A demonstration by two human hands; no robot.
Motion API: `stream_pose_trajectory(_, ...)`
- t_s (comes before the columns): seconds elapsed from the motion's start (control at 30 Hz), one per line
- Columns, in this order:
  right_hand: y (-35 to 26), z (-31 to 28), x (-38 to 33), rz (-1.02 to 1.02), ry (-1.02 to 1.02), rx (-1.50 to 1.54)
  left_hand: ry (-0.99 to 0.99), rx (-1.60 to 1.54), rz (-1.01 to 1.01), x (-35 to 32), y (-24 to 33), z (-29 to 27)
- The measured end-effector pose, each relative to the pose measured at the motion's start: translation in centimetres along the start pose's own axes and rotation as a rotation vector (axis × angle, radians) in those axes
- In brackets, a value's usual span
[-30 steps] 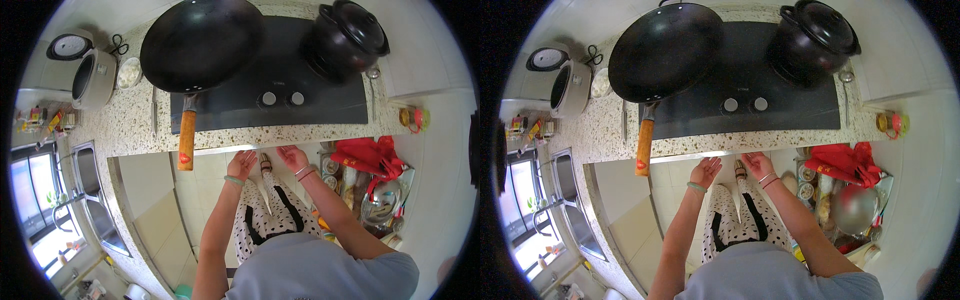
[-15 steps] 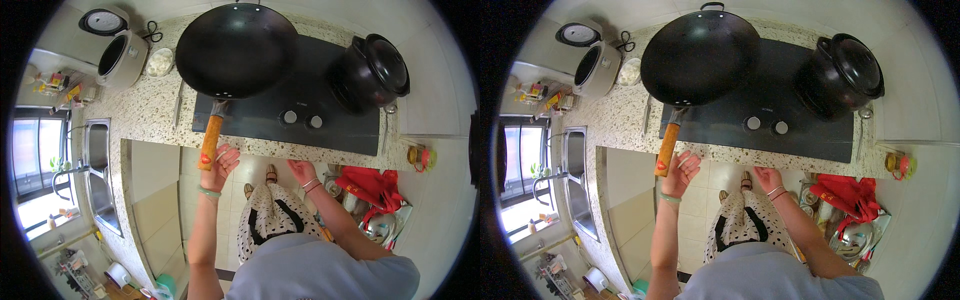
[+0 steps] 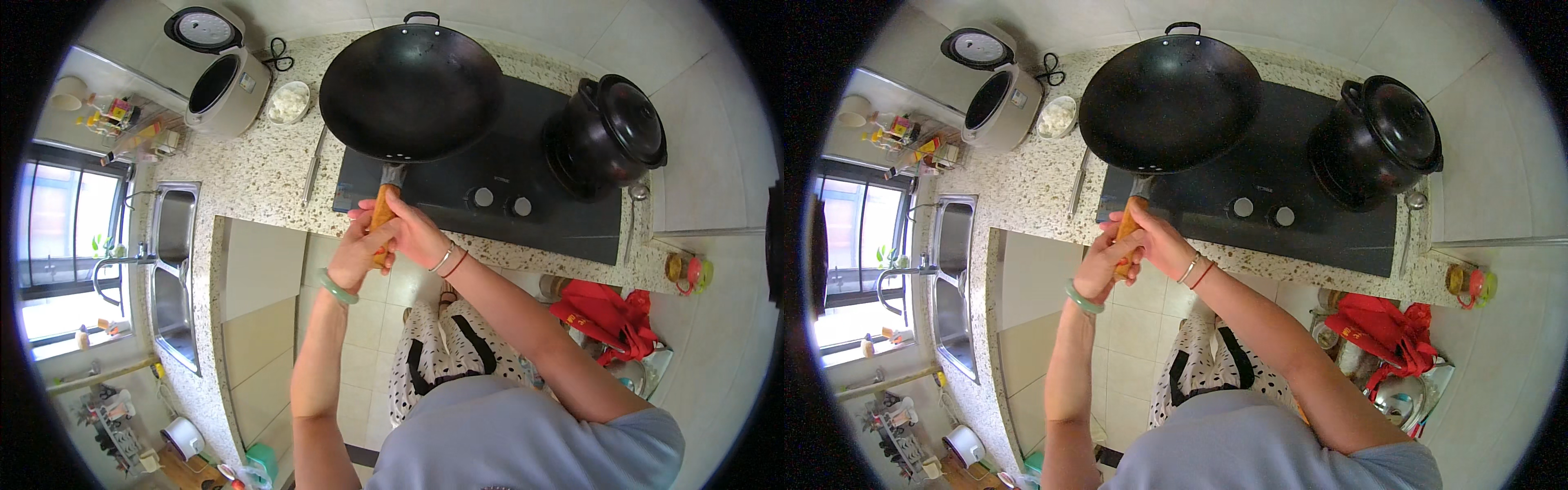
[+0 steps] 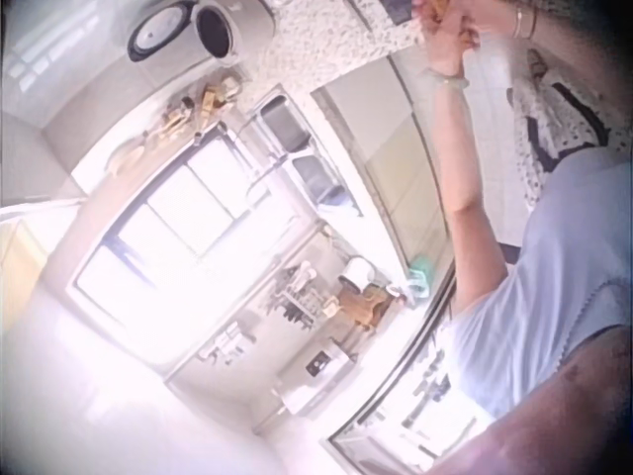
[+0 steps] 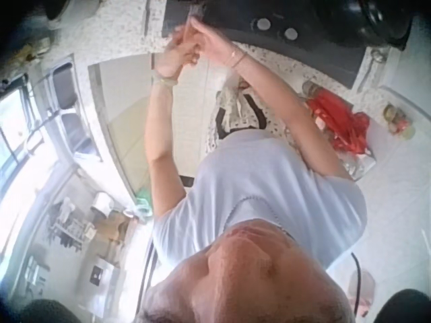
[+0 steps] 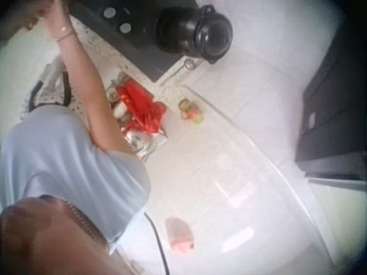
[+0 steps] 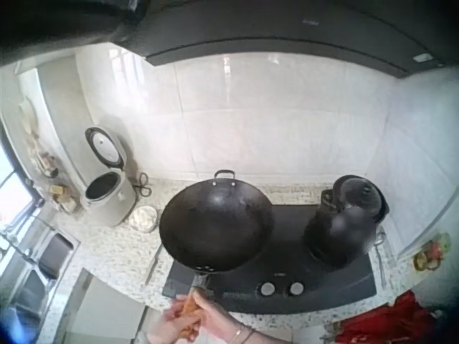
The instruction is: The person cleans a sink drain strainer and rinses it. They then ladle soup from a slow cooker into two bowls and place them on a table. Finally, the person washes several bowls and plates in the sink and places them in a dish rack.
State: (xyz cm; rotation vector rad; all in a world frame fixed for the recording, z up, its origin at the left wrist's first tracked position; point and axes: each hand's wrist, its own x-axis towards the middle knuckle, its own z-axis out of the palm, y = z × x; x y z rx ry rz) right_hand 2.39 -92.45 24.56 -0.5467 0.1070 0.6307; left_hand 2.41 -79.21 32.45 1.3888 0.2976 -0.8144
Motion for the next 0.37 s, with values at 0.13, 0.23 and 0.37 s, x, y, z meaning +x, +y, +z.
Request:
stream_pose_trajectory(0.13, -0.2, 0.0, -0.6, -0.040, 0.066, -0.038, -0.055, -0.061, 0.040, 0.1, -0.6, 1.0)
stream_pose_trajectory(0.23, -0.1, -0.4, -1.4, -0.033, 0.084, -0.058, -0.055, -0.081, 0.074, 0.2, -1.4, 1.4)
stream_pose_trajectory(0.37, 0.2, 0.0, -1.1, -0.021, 0.100, -0.050, -0.021, -0.059, 0.076, 0.6, -1.8, 1.0)
